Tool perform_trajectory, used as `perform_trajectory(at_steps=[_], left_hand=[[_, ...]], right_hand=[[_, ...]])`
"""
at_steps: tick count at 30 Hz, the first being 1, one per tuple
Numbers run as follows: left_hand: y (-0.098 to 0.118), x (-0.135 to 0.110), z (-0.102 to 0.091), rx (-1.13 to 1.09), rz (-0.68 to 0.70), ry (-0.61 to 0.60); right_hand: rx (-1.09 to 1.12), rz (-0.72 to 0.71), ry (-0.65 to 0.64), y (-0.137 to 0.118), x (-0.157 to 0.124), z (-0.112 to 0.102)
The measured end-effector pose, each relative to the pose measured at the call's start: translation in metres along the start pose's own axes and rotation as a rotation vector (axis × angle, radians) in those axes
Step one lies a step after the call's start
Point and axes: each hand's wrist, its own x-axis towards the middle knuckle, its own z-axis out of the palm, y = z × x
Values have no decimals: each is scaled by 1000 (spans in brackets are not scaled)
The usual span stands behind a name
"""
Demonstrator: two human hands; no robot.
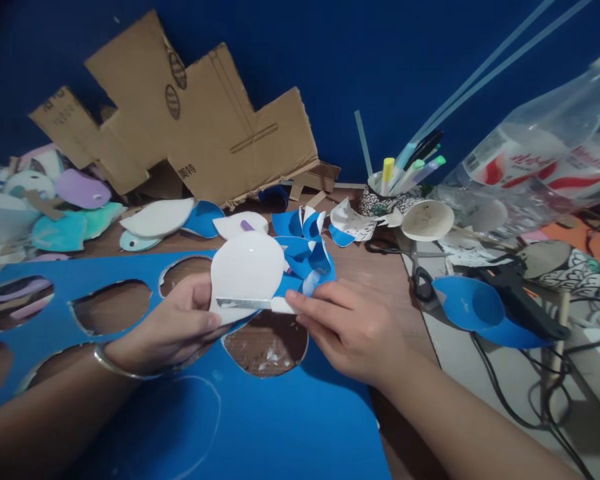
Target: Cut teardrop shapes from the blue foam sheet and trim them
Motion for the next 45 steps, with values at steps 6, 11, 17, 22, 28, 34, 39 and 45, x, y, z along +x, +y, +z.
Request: perform_trajectory(at_steps=[6,11,17,22,28,34,39,45], left_hand=[[9,0,0,-40,-83,60],[10,0,3,-65,-49,-9],[5,1,4,15,-18,-39],[2,2,5,8,53,32],[1,1,3,-121,78,139],[2,2,5,-121,75,173],[1,1,5,-107,111,201],[1,2,4,-124,112,190]], right_hand=[[0,-4,-4,0,1,0],[-41,8,9,-3,3,0],[-92,24,16,-7,3,1],[-93,42,19,-7,0,2],[-79,57,54,-3,0,3],[-86,69,56,-2,0,2],[-77,70,41,-2,0,2],[-84,62,59,-3,-1,2]])
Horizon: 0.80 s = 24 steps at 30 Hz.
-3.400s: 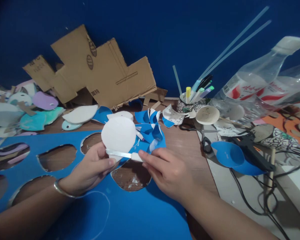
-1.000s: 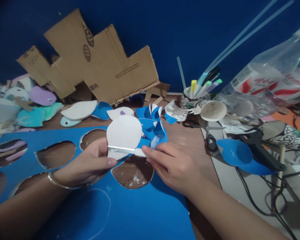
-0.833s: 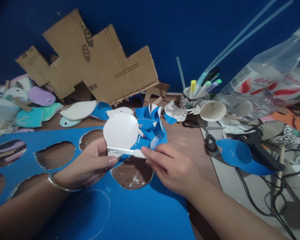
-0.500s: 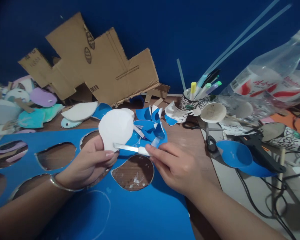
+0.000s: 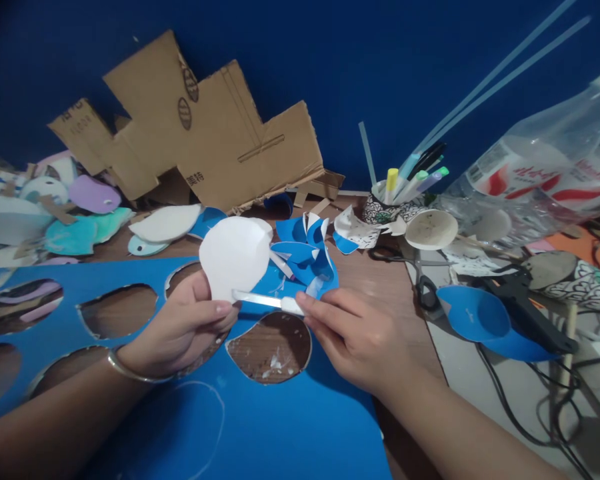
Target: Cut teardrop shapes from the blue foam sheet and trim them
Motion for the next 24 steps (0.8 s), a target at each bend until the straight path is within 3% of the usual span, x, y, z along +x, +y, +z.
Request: perform_trajectory(at_steps=[13,24], left_hand=[[1,0,1,-32,-1,-8],[-1,-2,1,177,11,-51]], right_hand=[[9,8,6,-1,2,1],[24,5,16,-6,-1,3]])
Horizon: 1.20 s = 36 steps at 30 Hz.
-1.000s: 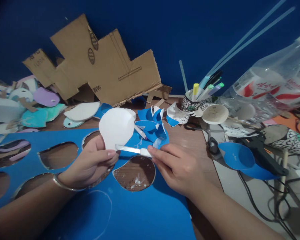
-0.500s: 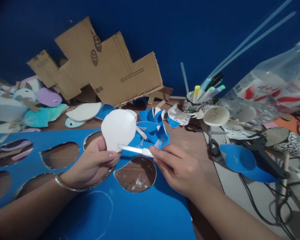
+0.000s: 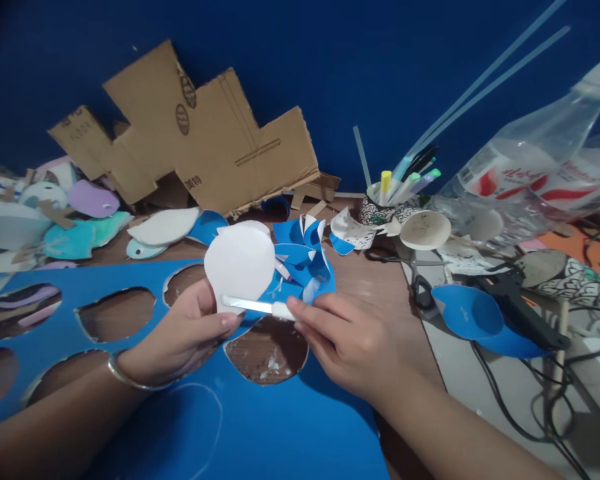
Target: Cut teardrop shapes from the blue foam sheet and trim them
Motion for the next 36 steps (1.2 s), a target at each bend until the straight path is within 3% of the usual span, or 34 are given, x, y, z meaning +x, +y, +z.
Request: perform_trajectory(at_steps=[36], left_hand=[[-4,2,-5,62,50,-107]], right_hand=[[52,-8,9,2,-3,4]])
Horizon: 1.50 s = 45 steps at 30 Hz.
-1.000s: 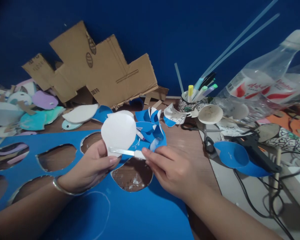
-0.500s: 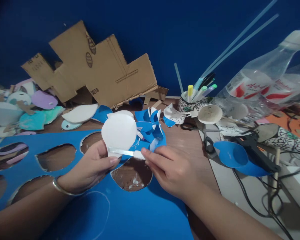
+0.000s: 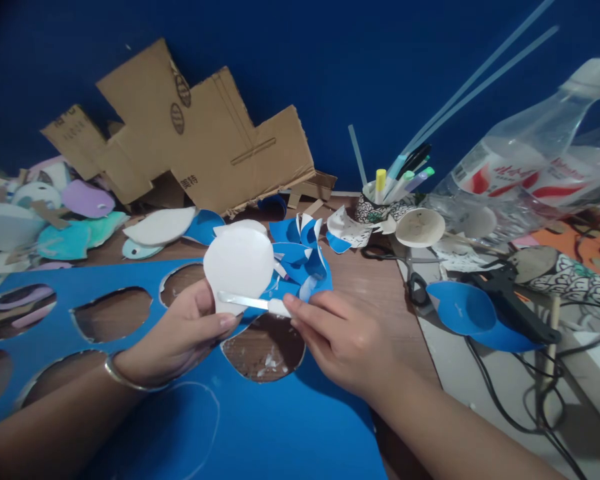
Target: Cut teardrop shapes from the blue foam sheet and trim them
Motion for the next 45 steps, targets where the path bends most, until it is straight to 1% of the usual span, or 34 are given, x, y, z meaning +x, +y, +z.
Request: perform_trajectory(at_steps=[10,16,20,23,28,30,34,37,41,45], left_hand=[[0,0,4,50,-14,-19],[-1,0,2,33,-9,-33],[-1,-1,1,55,-10,-10],[-1,-1,2,58,-31,-11],[0,-1,6,-15,-14,33],[1,-1,6,-46,-29,59],[3,0,4,-143,-84,78],[0,-1,1,-186,-95,114],[-3,-1,0,-145,-91,120],[-2,-2,1,-73,-93,111]], right_hand=[[-10,-10,13,-1,0,1],[-59,-16,12,-2,4,-1],[-111,-1,27,-3,5,-4],[-98,-2,27,-3,4,-3],[-25,3,-2,-1,1,-2],[-12,4,-4,-2,1,-3],[-40,-4,5,-3,5,-7],[-60,0,13,-4,6,-9],[-51,32,54,-5,6,-10],[-44,51,67,-4,5,-7]])
